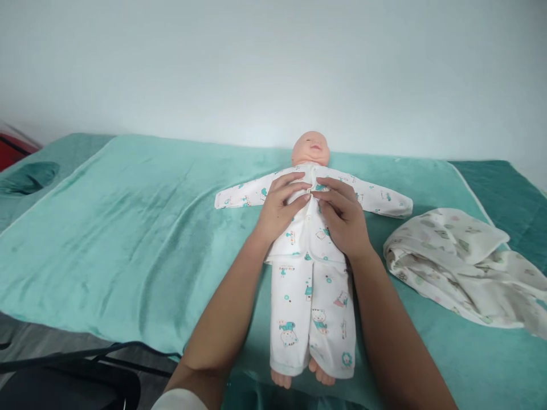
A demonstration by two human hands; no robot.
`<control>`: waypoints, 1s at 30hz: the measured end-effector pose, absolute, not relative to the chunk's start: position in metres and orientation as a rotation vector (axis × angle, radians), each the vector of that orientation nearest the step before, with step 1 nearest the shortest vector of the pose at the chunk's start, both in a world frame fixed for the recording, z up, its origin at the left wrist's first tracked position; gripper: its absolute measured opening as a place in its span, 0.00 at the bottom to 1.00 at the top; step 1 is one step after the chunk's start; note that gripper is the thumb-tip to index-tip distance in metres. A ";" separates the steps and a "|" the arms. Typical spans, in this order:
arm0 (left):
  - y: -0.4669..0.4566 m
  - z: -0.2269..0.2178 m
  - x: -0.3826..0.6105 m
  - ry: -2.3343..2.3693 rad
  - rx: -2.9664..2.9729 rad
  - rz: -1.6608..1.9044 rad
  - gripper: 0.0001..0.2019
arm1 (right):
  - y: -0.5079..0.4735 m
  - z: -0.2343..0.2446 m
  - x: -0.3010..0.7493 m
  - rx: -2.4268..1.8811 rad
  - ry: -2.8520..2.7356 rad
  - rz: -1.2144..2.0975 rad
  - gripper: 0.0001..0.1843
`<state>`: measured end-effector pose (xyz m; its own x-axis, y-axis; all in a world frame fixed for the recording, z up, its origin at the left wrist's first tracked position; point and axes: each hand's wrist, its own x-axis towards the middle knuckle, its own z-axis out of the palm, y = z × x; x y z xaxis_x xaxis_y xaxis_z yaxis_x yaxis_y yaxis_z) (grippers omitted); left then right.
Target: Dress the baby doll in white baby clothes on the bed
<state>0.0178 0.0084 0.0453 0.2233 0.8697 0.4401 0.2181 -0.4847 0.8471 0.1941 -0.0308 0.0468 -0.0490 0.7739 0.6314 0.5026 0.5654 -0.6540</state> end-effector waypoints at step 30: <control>0.004 0.053 0.013 0.865 1.923 1.221 0.07 | -0.030 0.048 0.195 -1.077 -1.479 0.614 0.03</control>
<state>0.0131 0.0044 0.0526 0.3355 0.8185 0.4664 0.1687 -0.5393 0.8250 0.1947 -0.0298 0.0483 0.0689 0.8760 0.4774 0.2800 0.4424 -0.8520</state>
